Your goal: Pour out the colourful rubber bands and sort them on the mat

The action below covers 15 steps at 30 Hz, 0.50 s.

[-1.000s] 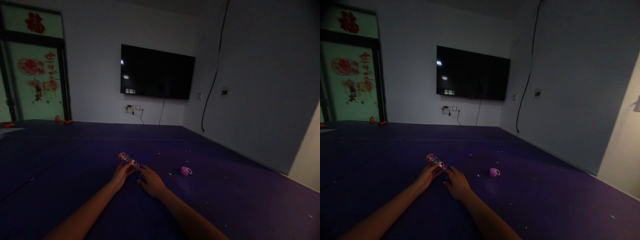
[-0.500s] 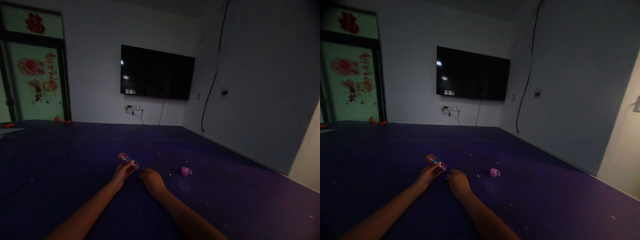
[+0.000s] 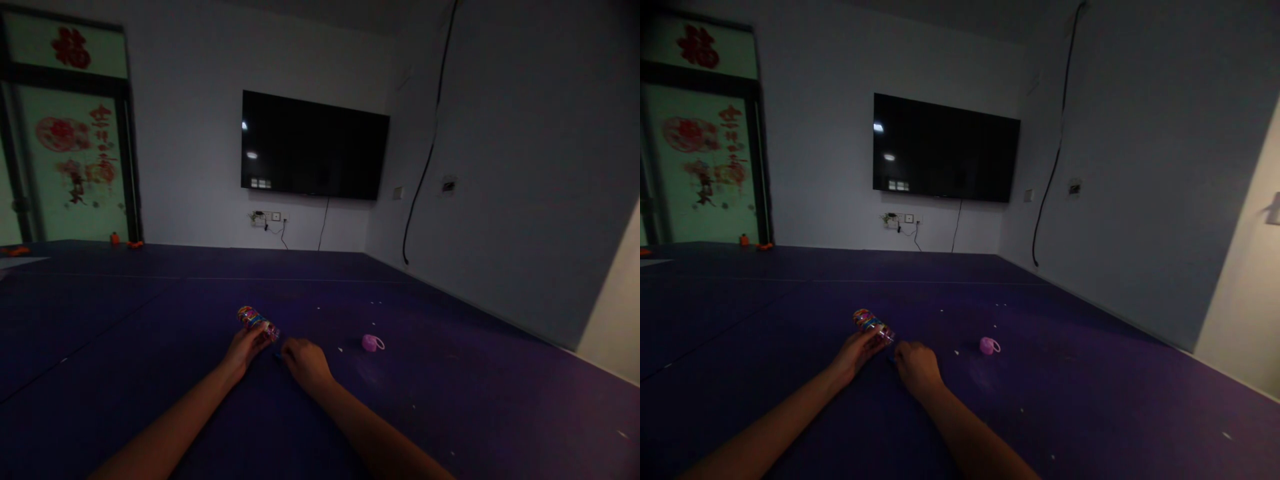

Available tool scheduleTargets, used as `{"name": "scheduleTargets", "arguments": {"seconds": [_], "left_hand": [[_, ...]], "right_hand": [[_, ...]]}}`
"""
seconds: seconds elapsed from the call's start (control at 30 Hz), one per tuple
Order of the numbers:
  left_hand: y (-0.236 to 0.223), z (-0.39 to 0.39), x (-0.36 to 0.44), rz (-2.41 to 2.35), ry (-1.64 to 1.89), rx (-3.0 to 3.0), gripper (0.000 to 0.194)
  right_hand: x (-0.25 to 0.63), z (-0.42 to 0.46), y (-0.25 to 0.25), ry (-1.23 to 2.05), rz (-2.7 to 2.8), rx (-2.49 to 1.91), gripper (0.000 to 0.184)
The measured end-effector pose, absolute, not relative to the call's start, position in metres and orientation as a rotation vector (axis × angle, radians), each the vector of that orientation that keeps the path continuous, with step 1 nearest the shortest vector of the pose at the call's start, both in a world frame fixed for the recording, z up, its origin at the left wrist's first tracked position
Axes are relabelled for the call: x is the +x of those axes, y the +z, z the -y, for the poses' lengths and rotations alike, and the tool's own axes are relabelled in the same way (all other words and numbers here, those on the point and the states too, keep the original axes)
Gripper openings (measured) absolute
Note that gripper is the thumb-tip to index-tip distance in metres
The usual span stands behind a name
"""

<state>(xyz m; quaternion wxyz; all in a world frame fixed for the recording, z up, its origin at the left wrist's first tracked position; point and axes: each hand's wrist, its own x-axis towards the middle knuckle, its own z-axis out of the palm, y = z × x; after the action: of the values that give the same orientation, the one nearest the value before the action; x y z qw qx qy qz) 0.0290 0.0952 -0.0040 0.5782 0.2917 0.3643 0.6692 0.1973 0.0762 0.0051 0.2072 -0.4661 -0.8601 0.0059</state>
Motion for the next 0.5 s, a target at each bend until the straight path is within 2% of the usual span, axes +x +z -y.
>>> {"name": "scheduleTargets", "arguments": {"seconds": [0.27,0.5], "left_hand": [[-0.0059,-0.097,0.0275,-0.869,1.569,0.688,0.003],[-0.0018,-0.0925,0.0279,-0.882,1.521,0.759,0.006]], "right_hand": [[0.1971,-0.0762,0.002,0.097,2.425,-0.991,0.044],[0.1969,-0.0747,0.0025,0.1,2.444,-0.998,0.053]]}}
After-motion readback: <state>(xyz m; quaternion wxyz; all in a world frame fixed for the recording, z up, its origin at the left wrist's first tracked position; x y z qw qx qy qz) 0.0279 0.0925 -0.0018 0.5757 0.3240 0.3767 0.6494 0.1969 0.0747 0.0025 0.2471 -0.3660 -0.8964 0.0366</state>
